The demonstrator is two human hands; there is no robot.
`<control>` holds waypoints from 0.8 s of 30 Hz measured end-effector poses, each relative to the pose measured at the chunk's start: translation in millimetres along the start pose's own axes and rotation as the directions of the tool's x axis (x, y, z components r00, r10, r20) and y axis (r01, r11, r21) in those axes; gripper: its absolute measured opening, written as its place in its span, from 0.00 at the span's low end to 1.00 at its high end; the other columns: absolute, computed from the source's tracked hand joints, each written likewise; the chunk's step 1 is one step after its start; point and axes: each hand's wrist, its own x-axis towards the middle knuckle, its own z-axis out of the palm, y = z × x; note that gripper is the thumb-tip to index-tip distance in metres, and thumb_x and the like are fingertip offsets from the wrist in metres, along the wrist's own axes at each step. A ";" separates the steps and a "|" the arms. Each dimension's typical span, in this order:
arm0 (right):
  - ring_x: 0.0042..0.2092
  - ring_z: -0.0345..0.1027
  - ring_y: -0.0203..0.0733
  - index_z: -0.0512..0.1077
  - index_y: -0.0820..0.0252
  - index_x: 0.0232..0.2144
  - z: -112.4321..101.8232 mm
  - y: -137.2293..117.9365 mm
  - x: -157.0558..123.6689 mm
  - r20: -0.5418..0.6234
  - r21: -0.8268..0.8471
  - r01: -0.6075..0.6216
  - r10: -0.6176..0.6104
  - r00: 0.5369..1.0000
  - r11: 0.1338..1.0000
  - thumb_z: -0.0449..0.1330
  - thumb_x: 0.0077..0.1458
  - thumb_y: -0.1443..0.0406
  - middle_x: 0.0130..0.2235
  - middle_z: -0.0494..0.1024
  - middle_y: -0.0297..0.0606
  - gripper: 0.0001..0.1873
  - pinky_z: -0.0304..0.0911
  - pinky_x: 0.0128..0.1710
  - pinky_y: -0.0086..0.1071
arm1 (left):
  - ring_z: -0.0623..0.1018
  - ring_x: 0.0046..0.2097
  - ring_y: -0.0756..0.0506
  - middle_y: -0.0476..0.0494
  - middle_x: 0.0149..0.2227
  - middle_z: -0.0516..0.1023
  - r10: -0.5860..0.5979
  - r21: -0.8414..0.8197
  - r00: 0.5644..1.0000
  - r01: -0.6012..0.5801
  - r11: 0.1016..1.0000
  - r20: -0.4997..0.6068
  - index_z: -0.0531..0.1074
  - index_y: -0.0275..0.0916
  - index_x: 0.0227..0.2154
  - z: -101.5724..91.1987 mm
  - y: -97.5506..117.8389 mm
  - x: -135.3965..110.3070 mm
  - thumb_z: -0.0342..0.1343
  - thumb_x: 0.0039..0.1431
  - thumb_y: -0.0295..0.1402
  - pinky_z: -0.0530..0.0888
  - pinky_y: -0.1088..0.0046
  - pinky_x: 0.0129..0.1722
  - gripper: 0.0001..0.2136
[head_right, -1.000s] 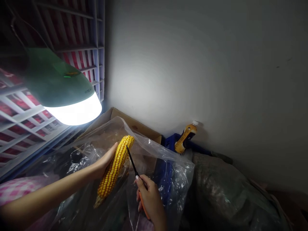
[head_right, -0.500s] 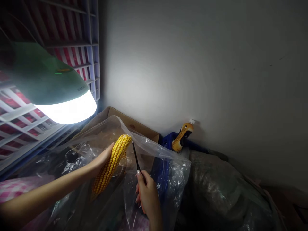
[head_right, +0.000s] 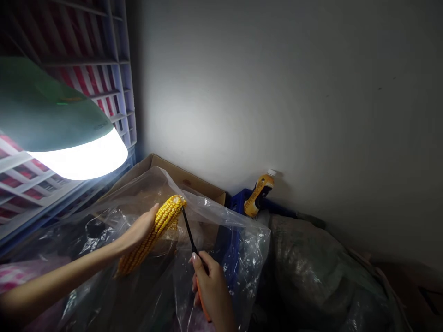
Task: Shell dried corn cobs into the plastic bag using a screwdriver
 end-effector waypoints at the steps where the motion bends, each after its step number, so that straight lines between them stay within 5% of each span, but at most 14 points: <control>1: 0.13 0.50 0.28 0.67 0.60 0.35 -3.7 1.3 -1.0 0.006 -0.003 -0.015 0.015 1.000 1.000 0.50 0.49 0.43 0.16 0.60 0.25 0.27 0.49 0.11 0.23 | 0.74 0.38 0.36 0.40 0.29 0.78 0.067 0.091 0.998 -0.066 0.994 -0.008 0.74 0.37 0.26 -1.2 1.8 -0.9 0.46 0.54 0.48 0.66 0.70 0.36 0.20; 3: 0.13 0.50 0.28 0.67 0.59 0.36 -11.7 4.1 -3.1 0.027 -0.010 -0.050 0.050 0.998 0.999 0.50 0.49 0.43 0.16 0.60 0.25 0.27 0.48 0.11 0.22 | 0.74 0.37 0.35 0.39 0.31 0.77 0.181 0.286 0.983 -0.175 0.942 0.004 0.74 0.38 0.26 -3.0 4.6 -2.3 0.44 0.55 0.50 0.65 0.68 0.37 0.22; 7: 0.13 0.50 0.27 0.66 0.60 0.36 -25.8 8.7 -8.4 0.092 -0.020 -0.089 0.090 0.992 0.996 0.50 0.49 0.44 0.15 0.61 0.24 0.26 0.48 0.11 0.21 | 0.73 0.31 0.37 0.38 0.26 0.75 0.216 0.448 0.975 -0.219 0.867 0.060 0.73 0.39 0.23 -5.7 8.1 -1.0 0.43 0.54 0.52 0.65 0.67 0.35 0.23; 15: 0.12 0.51 0.27 0.66 0.59 0.32 -34.0 16.2 -8.8 0.199 -0.025 -0.111 0.114 0.973 0.994 0.50 0.51 0.45 0.15 0.62 0.25 0.24 0.48 0.12 0.20 | 0.74 0.35 0.35 0.42 0.22 0.71 0.203 0.564 0.975 -0.219 0.796 0.093 0.70 0.42 0.19 -20.1 16.5 9.9 0.54 0.46 0.48 0.63 0.63 0.45 0.14; 20: 0.12 0.51 0.27 0.65 0.58 0.32 -31.8 17.6 -5.0 0.240 0.023 -0.120 0.111 0.964 0.993 0.49 0.51 0.45 0.14 0.62 0.24 0.23 0.47 0.11 0.20 | 0.74 0.33 0.35 0.40 0.23 0.72 0.243 0.644 0.952 -0.305 0.701 0.187 0.71 0.41 0.22 -23.9 13.6 13.4 0.47 0.52 0.48 0.65 0.62 0.41 0.17; 24: 0.12 0.49 0.28 0.64 0.58 0.32 -26.1 16.3 -2.2 0.270 0.051 -0.130 0.112 0.956 0.990 0.49 0.51 0.45 0.14 0.61 0.24 0.23 0.46 0.10 0.20 | 0.74 0.38 0.32 0.38 0.25 0.73 0.210 0.618 0.964 -0.265 0.740 0.162 0.72 0.41 0.23 -27.7 6.5 18.8 0.50 0.50 0.46 0.64 0.61 0.43 0.14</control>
